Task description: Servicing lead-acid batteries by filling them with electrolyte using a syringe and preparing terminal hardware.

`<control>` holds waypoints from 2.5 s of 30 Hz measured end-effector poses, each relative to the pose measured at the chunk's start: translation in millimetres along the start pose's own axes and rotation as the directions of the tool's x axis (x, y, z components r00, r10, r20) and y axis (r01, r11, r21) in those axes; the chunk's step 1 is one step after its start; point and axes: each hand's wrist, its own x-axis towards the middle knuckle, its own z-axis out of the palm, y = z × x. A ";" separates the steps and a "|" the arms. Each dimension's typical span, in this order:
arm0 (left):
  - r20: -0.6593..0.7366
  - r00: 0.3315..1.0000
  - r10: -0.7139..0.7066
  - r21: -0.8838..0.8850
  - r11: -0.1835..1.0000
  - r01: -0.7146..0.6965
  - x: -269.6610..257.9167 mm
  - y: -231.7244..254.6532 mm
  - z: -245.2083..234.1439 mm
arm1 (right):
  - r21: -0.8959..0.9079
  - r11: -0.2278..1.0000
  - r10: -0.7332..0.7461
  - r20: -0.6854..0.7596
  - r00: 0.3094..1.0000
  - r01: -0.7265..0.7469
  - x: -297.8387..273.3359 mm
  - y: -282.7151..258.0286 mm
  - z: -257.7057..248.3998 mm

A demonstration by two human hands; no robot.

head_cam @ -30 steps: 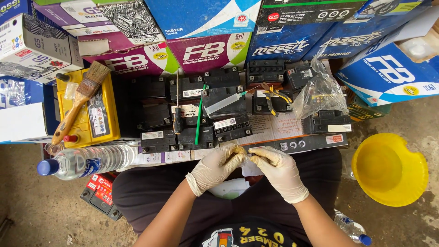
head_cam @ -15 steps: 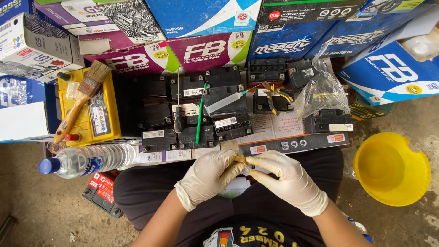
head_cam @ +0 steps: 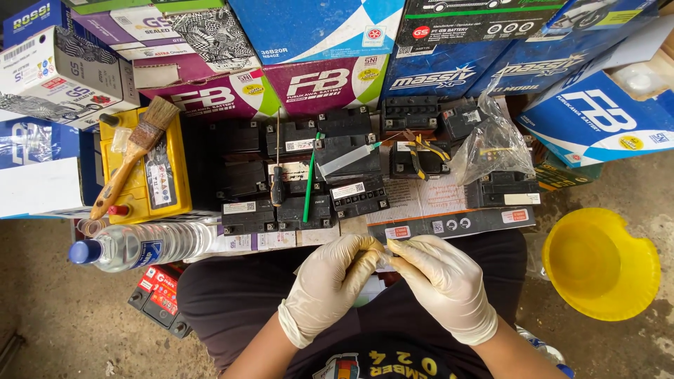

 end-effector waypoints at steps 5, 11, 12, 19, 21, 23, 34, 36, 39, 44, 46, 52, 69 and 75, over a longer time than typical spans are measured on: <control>0.020 0.994 0.110 0.046 0.993 -0.111 -1.5 2.1 -5.7 | 0.089 0.995 0.042 -0.011 0.999 -0.041 -4.4 -3.6 -3.7; 0.263 0.959 0.102 -0.015 0.995 -0.101 -0.5 13.3 -29.5 | 0.313 0.944 0.066 0.125 0.990 -0.103 -4.6 -7.1 -15.8; 0.326 0.942 0.073 -0.051 0.997 -0.060 0.2 16.4 -32.7 | 0.350 0.931 0.050 0.144 0.988 -0.099 -4.1 -7.4 -18.0; 0.342 0.939 0.035 -0.172 0.985 0.025 -4.9 20.7 -32.7 | 0.311 0.944 0.046 0.201 0.979 -0.108 2.0 -16.0 -28.4; 0.385 0.923 -0.024 -0.183 0.978 0.102 -8.0 19.0 -32.8 | 0.244 0.968 -0.122 0.243 0.962 0.061 11.5 -20.8 -31.9; 0.385 0.921 -0.063 -0.126 0.985 0.119 -9.9 17.9 -33.4 | 0.209 0.974 -0.148 0.293 0.945 0.088 15.6 -22.3 -33.4; 0.358 0.920 -0.158 0.149 0.983 0.111 -19.2 19.5 -30.7 | -0.240 0.890 -0.181 0.596 0.782 0.389 4.6 -22.2 -20.8; 0.309 0.940 -0.146 -0.022 0.987 0.161 -19.0 22.1 -30.8 | -0.318 0.877 -0.146 0.537 0.831 0.360 7.6 -23.9 -18.7; 0.213 0.962 -0.171 -0.028 0.983 0.181 -21.5 20.7 -24.6 | -0.453 0.822 -0.125 0.446 0.886 0.344 11.2 -24.0 -21.6; 0.150 0.965 -0.215 0.056 0.976 0.209 -21.4 16.6 -18.6 | -0.299 0.904 -0.132 0.484 0.865 0.305 3.7 -3.7 -10.6; 0.160 0.967 -0.200 0.061 0.979 0.192 -20.2 15.6 -21.9 | -0.252 0.925 -0.129 0.496 0.859 0.285 6.1 -3.5 -12.9; 0.443 0.885 -0.143 -0.016 0.986 0.167 -15.5 5.2 -36.1 | 0.216 0.972 -0.207 0.626 0.752 0.088 6.3 -6.1 -19.2; 0.587 0.784 -0.201 -0.367 0.798 0.479 -77.8 -32.3 -14.3 | 0.428 0.853 0.052 0.502 0.863 -0.300 -36.0 -40.2 10.1; 0.578 0.777 -0.250 -0.291 0.826 0.482 -74.6 -15.5 -18.8 | 0.402 0.872 0.071 0.464 0.883 -0.281 -39.2 -45.4 10.8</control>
